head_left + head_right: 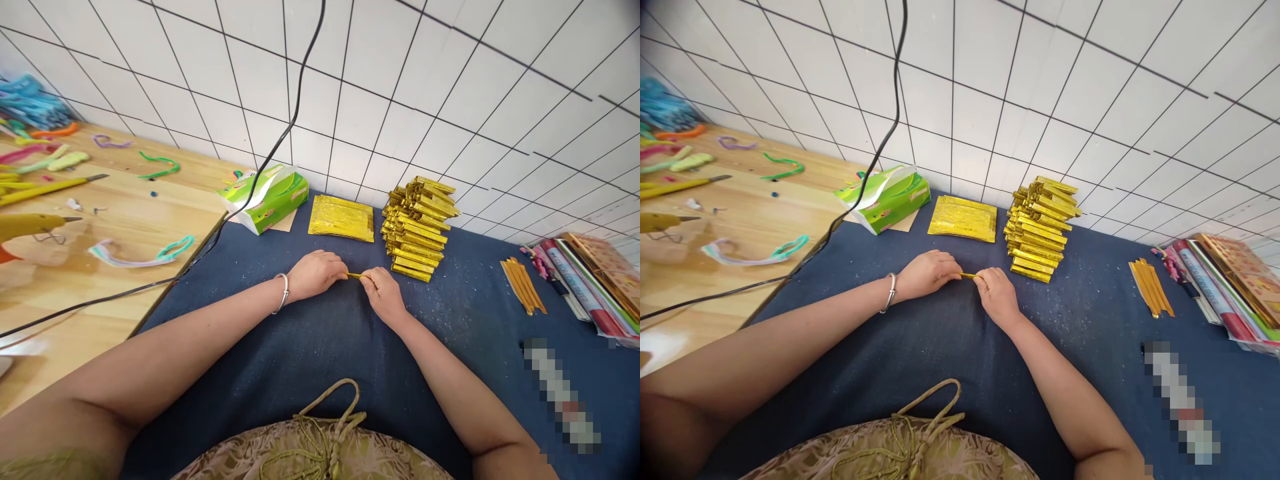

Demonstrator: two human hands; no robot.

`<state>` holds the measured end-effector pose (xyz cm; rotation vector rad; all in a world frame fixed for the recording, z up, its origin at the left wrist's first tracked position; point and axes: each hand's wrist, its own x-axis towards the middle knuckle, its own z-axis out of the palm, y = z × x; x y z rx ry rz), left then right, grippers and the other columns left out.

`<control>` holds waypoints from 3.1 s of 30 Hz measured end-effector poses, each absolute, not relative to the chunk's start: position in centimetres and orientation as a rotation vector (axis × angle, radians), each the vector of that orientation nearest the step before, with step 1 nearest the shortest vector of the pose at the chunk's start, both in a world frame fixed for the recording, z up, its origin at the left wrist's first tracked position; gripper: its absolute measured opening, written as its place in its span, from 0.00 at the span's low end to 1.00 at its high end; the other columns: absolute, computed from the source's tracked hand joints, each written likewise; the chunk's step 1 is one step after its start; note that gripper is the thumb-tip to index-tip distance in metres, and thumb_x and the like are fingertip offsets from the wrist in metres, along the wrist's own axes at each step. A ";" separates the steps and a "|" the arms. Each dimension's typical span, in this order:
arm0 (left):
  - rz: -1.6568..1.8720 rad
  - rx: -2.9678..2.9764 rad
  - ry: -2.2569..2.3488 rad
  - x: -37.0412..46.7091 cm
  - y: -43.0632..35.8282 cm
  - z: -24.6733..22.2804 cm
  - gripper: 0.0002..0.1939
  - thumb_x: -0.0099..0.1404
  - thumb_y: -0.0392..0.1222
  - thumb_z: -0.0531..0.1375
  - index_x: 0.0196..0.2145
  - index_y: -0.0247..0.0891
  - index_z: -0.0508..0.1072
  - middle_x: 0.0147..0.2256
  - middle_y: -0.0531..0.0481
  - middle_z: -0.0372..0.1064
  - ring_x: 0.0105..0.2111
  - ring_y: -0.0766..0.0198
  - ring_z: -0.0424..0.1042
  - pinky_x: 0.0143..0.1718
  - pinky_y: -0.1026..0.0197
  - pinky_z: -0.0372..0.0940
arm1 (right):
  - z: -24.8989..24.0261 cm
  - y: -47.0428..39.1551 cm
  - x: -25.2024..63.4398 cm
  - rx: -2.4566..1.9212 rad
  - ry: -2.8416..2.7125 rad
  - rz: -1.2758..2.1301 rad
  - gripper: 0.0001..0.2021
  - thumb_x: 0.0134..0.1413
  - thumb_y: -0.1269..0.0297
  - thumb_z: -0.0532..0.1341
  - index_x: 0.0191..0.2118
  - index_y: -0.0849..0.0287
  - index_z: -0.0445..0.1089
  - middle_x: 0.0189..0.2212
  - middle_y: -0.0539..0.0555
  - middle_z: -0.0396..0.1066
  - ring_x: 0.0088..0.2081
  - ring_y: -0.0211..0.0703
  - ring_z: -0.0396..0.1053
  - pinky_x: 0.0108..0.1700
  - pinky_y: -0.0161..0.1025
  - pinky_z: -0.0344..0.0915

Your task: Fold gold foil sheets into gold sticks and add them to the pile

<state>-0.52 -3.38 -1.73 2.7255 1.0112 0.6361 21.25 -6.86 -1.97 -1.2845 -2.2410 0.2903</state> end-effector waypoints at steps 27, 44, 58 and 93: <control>0.641 2.353 0.901 -2.4 -1.5 -1.7 0.11 0.67 0.41 0.52 0.38 0.38 0.73 0.33 0.53 0.72 0.32 0.69 0.69 0.36 0.67 0.61 | -2.5 -6.6 21.8 -1.290 -2.339 0.194 0.13 0.64 0.60 0.49 0.37 0.57 0.70 0.30 0.53 0.71 0.34 0.42 0.64 0.40 0.40 0.59; 0.629 2.771 0.872 0.3 -4.2 -1.5 0.11 0.67 0.38 0.51 0.40 0.38 0.73 0.32 0.49 0.71 0.35 0.62 0.69 0.40 0.60 0.61 | -2.1 -7.2 20.6 -1.237 -2.515 -0.148 0.14 0.64 0.62 0.49 0.34 0.58 0.70 0.27 0.55 0.67 0.34 0.44 0.60 0.38 0.41 0.54; 0.642 2.403 0.889 -1.0 -3.0 -1.5 0.09 0.66 0.37 0.52 0.39 0.38 0.72 0.32 0.52 0.73 0.33 0.68 0.71 0.37 0.67 0.62 | -2.3 -6.9 20.9 -1.247 -2.465 0.027 0.14 0.65 0.62 0.48 0.37 0.58 0.70 0.29 0.54 0.70 0.33 0.42 0.63 0.38 0.40 0.57; 0.748 2.516 1.063 -3.8 -0.3 -2.2 0.11 0.62 0.49 0.58 0.31 0.39 0.72 0.30 0.53 0.69 0.33 0.67 0.68 0.35 0.67 0.59 | -2.5 -6.6 22.1 -1.427 -2.201 0.083 0.11 0.61 0.58 0.54 0.36 0.56 0.70 0.31 0.54 0.71 0.36 0.44 0.66 0.41 0.41 0.61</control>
